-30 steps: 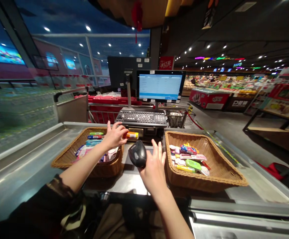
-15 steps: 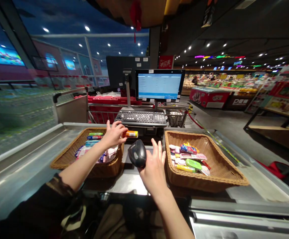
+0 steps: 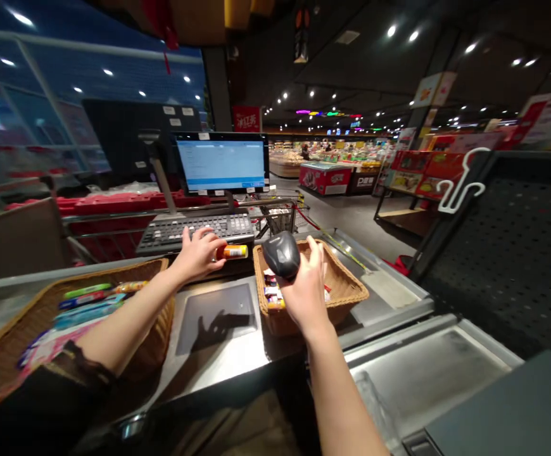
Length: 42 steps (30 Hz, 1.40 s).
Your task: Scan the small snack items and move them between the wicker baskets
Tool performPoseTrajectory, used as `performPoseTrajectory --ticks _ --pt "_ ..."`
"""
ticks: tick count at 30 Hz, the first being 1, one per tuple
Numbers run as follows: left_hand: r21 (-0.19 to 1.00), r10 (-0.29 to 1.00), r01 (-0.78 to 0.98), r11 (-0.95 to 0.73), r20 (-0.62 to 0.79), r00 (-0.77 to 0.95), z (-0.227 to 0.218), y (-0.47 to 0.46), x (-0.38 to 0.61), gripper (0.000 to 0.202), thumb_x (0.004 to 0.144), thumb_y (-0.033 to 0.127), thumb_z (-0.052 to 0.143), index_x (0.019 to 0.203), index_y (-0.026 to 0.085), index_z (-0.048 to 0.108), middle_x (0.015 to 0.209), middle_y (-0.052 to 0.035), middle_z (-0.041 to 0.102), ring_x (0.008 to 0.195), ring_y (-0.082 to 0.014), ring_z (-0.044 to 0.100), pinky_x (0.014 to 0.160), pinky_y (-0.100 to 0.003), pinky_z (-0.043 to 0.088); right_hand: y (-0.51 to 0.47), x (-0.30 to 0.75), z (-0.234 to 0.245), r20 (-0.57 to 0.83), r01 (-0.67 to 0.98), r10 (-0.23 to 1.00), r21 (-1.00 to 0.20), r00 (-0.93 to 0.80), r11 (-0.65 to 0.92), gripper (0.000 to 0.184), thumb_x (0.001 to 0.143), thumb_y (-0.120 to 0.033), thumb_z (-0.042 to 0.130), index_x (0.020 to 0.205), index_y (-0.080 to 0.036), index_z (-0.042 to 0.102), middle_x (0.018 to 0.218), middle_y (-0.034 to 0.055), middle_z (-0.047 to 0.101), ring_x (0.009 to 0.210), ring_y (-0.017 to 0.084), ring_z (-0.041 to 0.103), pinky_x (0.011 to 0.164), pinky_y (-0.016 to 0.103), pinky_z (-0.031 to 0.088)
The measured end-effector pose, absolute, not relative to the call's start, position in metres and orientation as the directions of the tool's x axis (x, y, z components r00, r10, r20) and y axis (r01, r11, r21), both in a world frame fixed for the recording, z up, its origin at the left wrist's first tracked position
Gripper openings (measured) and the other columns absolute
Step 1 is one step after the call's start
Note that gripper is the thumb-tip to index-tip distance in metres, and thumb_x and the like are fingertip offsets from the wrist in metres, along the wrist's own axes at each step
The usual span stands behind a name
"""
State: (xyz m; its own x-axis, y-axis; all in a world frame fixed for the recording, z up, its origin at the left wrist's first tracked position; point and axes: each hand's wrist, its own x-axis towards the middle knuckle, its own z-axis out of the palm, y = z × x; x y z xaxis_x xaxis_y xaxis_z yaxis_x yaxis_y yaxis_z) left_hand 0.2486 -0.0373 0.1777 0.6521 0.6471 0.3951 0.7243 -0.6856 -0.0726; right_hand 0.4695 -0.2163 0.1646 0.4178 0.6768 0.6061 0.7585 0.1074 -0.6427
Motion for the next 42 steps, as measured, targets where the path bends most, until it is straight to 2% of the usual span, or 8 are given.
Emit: performPoseTrajectory --ticks 3,7,14,21,25,30,36,42 --pt "-0.081 0.592 0.659 -0.748 0.369 0.717 0.178 -0.039 0.297 0.029 0.083 0.033 0.066 0.110 0.025 0.068 0.118 -0.0101 0.066 0.136 -0.0382 0.037 0.112 -0.079 0.005 -0.226 0.509 0.159 0.627 0.740 0.583 -0.670 0.517 0.063 0.042 0.073 -0.027 0.068 0.112 -0.013 0.064 0.152 0.0218 0.037 0.141 0.036 0.041 0.120 0.055 0.028" --pt "-0.062 0.529 0.572 -0.818 0.312 0.789 0.169 -0.048 0.353 0.026 0.083 0.035 0.067 0.107 0.024 0.069 0.117 -0.0107 0.066 0.137 -0.0379 0.037 0.112 -0.079 0.006 -0.242 0.543 0.148 0.625 0.706 0.476 -0.708 0.619 0.011 0.033 0.073 -0.031 0.069 0.102 -0.015 0.064 0.148 0.0184 0.040 0.138 0.034 0.045 0.118 0.052 0.032" --pt "-0.002 0.495 0.505 -0.863 0.188 0.848 0.133 -0.062 0.423 0.025 0.084 0.038 0.066 0.102 0.022 0.069 0.117 -0.0127 0.067 0.134 -0.0399 0.040 0.109 -0.082 0.008 -0.264 0.564 0.126 0.590 0.676 0.426 -0.733 0.686 -0.074 0.026 0.077 -0.032 0.064 0.098 -0.016 0.065 0.144 0.0166 0.044 0.141 0.033 0.040 0.118 0.050 0.031" --pt "-0.051 0.596 0.598 -0.800 0.054 0.801 0.088 -0.058 0.448 0.025 0.082 0.033 0.064 0.101 0.018 0.071 0.117 -0.0178 0.068 0.125 -0.0407 0.049 0.107 -0.081 0.016 -0.280 0.578 0.110 0.567 0.640 0.376 -0.762 0.733 -0.100 0.028 0.075 -0.032 0.067 0.097 -0.015 0.066 0.146 0.0193 0.042 0.137 0.033 0.046 0.117 0.052 0.032" --pt "-0.074 0.635 0.633 -0.771 -0.002 0.773 0.077 -0.053 0.448 0.025 0.082 0.028 0.059 0.099 0.019 0.073 0.117 -0.0186 0.069 0.123 -0.0413 0.051 0.106 -0.082 0.015 -0.282 0.580 0.109 0.553 0.626 0.368 -0.771 0.748 -0.113 0.028 0.074 -0.030 0.069 0.097 -0.015 0.066 0.148 0.0206 0.041 0.138 0.034 0.044 0.117 0.053 0.032" --pt "-0.089 0.693 0.688 -0.720 -0.119 0.711 0.077 -0.052 0.450 0.021 0.075 0.025 0.069 0.093 0.018 0.074 0.112 -0.0186 0.073 0.123 -0.0415 0.052 0.105 -0.083 0.011 -0.279 0.577 0.109 0.540 0.623 0.396 -0.774 0.743 -0.113 0.026 0.076 -0.032 0.068 0.095 -0.014 0.067 0.148 0.0214 0.041 0.143 0.034 0.041 0.118 0.051 0.031" --pt "-0.120 0.738 0.728 -0.675 -0.091 0.669 0.071 -0.051 0.453 0.024 0.083 0.017 0.062 0.102 0.011 0.075 0.116 -0.0200 0.072 0.124 -0.0414 0.054 0.110 -0.077 0.010 -0.275 0.572 0.110 0.535 0.621 0.410 -0.777 0.739 -0.106 0.033 0.074 -0.034 0.069 0.098 -0.012 0.067 0.148 0.0236 0.041 0.140 0.035 0.043 0.119 0.051 0.031" --pt "-0.105 0.761 0.754 -0.649 -0.075 0.644 0.074 -0.053 0.454 0.031 0.083 0.010 0.058 0.108 0.017 0.074 0.118 -0.0182 0.072 0.122 -0.0378 0.056 0.109 -0.081 0.012 -0.272 0.570 0.115 0.560 0.636 0.421 -0.770 0.714 -0.055 0.046 0.068 -0.036 0.071 0.107 -0.013 0.063 0.149 0.0226 0.040 0.136 0.036 0.047 0.117 0.051 0.033"
